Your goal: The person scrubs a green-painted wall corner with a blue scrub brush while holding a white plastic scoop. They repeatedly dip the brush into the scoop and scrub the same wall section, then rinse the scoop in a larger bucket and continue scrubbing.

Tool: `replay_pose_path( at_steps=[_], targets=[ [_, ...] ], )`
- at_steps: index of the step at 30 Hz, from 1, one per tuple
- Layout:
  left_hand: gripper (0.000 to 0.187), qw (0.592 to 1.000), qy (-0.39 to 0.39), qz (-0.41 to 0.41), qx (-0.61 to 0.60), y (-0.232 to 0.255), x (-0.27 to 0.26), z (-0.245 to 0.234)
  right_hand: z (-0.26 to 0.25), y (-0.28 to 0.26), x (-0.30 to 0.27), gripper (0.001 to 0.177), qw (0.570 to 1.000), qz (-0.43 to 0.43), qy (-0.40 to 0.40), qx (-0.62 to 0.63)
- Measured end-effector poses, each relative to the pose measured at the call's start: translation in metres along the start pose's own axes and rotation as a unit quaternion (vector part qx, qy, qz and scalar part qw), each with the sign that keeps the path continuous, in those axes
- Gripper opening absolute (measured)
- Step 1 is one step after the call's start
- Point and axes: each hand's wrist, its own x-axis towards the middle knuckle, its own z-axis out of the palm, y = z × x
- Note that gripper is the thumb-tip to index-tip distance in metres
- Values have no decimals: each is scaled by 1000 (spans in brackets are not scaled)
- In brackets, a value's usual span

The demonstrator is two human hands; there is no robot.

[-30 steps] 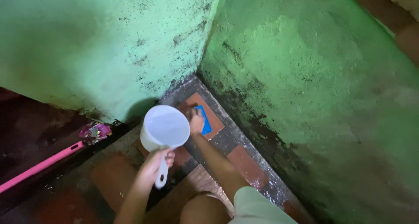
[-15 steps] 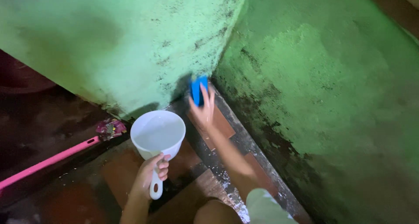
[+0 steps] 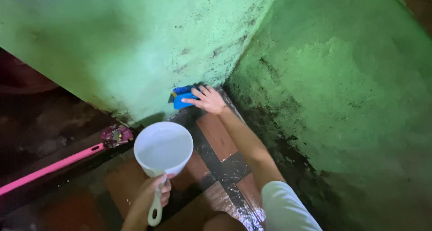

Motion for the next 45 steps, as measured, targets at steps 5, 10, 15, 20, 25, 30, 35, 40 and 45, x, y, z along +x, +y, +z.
replay_pose_path(
  at_steps=[5,10,15,20,25,30,35,40,45],
  targets=[
    [44,994,79,5,69,15,-49,45,-89,65,99,80,964,-101,233,-77],
    [46,999,27,25,39,1,-26,21,-164,64,172,26,893,109,371,230],
    [45,994,12,92,50,16,-45,28,-42,6,130,24,876,51,477,47],
    [41,999,36,8,-18,-10,-21,-5,1,-26,35,51,989,-116,91,-1],
    [55,995,47,72,-51,4,-100,37,-77,10,105,97,969,-96,201,-109],
    [44,993,41,94,-51,-24,-87,0,-195,40,196,37,945,-50,293,-134],
    [49,984,77,159,-35,-3,-112,20,-153,-19,216,35,905,-10,424,21],
    [50,994,18,84,-70,-14,-31,-36,-25,-93,127,59,953,-3,301,-12],
    [66,985,-128,59,-97,-18,-18,-41,-29,-97,83,87,991,-91,84,48]
  ],
)
